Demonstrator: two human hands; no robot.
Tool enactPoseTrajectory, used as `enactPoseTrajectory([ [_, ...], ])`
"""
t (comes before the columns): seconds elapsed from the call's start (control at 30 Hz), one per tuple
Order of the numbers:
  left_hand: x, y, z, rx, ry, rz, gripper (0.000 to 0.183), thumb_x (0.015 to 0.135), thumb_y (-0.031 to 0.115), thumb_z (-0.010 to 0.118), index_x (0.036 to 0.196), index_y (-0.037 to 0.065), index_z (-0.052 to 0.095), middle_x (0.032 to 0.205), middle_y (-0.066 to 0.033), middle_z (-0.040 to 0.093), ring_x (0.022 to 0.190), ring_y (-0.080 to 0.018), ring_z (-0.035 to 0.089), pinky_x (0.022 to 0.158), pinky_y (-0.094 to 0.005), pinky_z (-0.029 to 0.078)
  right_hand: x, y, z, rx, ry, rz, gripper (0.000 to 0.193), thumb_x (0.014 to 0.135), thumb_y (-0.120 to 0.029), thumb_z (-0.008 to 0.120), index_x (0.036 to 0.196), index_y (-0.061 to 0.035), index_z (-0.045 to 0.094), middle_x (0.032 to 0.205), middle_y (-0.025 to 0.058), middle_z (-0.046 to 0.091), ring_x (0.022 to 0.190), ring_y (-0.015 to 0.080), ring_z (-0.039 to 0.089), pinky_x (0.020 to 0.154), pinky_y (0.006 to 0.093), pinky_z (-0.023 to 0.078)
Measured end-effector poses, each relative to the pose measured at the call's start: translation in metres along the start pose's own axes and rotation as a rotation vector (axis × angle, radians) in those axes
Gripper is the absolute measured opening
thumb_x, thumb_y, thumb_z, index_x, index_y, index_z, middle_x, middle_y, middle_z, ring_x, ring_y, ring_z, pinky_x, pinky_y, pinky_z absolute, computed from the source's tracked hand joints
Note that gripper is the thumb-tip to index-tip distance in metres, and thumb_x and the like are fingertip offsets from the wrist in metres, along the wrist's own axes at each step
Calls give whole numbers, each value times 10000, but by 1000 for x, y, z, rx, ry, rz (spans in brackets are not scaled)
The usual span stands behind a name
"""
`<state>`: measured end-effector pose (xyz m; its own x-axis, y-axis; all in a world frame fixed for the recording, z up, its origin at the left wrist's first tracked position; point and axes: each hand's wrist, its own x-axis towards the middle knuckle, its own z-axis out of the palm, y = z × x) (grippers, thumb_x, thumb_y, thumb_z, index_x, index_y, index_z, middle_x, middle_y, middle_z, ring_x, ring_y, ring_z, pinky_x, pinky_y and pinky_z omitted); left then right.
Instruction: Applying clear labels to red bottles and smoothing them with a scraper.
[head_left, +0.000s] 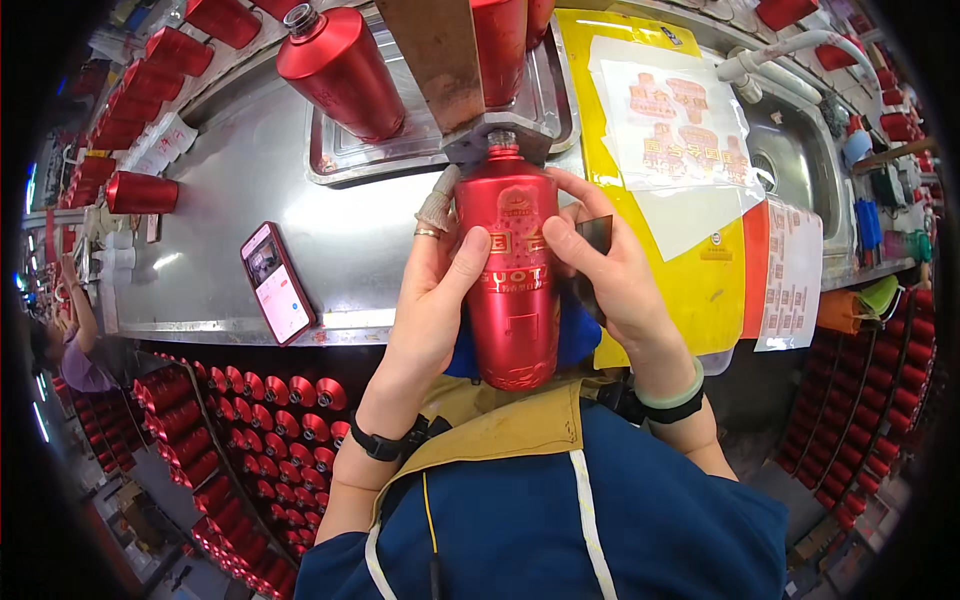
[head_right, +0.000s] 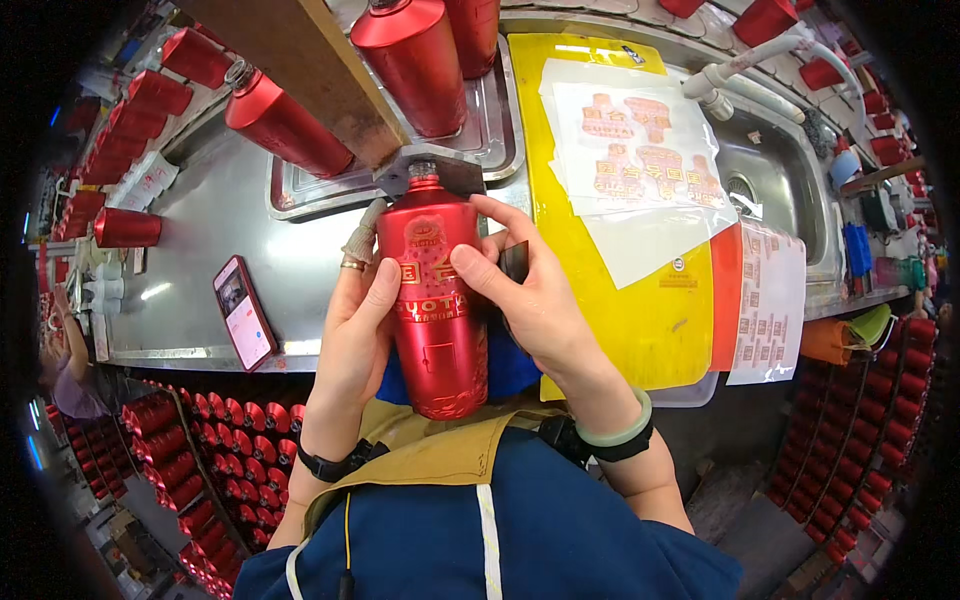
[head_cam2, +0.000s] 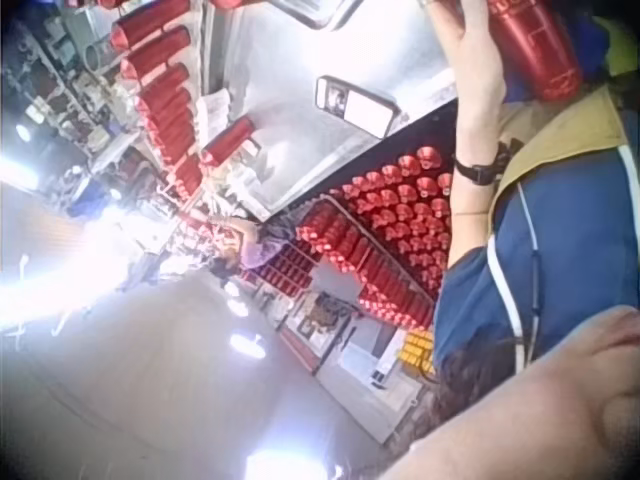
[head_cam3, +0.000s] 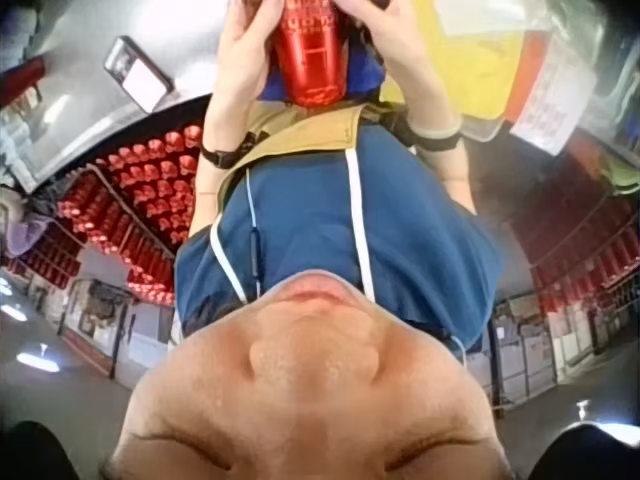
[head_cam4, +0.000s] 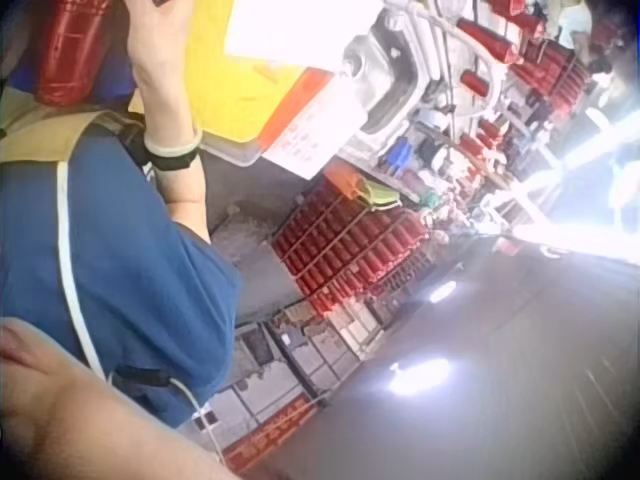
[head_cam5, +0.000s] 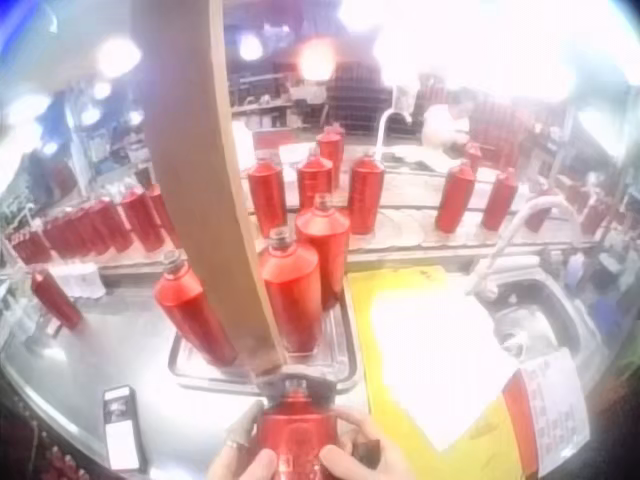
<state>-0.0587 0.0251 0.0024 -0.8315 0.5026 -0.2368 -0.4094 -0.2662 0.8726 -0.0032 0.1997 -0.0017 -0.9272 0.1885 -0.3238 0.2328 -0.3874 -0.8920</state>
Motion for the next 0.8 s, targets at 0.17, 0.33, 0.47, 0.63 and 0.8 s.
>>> enactPoseTrajectory([
  [0.17, -2, 2, 1, -30, 20, -10, 623, 1063, 164, 526, 1595, 63, 218, 1523, -129, 413, 1370, -197, 443, 1148, -362, 366, 3, 4, -8, 152, -40, 68, 602, 971, -228, 702, 1471, 2, 459, 871, -40, 499, 775, 57, 465, 718, 212, 397],
  [0.33, -9, 1, -1, 57, -44, 24, 877, 935, 17, 675, 1605, 58, 112, 1532, -151, 376, 1392, -229, 432, 1135, -397, 403, -2, 1, -3, 35, -27, 25, 667, 926, -211, 759, 1488, -29, 451, 908, -40, 487, 838, 57, 480, 794, 207, 408],
  [0.47, -10, 3, 1, 94, -94, -14, 978, 886, -32, 717, 1608, 70, 66, 1526, -149, 372, 1385, -232, 443, 1124, -398, 434, -3, 1, -2, 5, -36, 12, 764, 863, -136, 816, 1504, -26, 414, 957, -34, 451, 892, 62, 484, 865, 212, 414],
  [0.63, -12, -1, -1, 65, -104, 41, 967, 894, -19, 716, 1608, 60, 69, 1542, -145, 354, 1390, -232, 438, 1140, -408, 406, -3, -1, -6, 11, -63, 10, 773, 863, -149, 817, 1505, -13, 408, 962, -32, 464, 898, 65, 493, 864, 216, 418],
  [0.8, -12, -2, -3, 78, -95, 44, 916, 916, -8, 694, 1606, 42, 94, 1563, -140, 337, 1400, -227, 427, 1167, -402, 359, -9, 2, -8, -2, -80, 36, 776, 875, -156, 805, 1517, -8, 395, 963, -33, 493, 875, 54, 483, 833, 214, 414],
])
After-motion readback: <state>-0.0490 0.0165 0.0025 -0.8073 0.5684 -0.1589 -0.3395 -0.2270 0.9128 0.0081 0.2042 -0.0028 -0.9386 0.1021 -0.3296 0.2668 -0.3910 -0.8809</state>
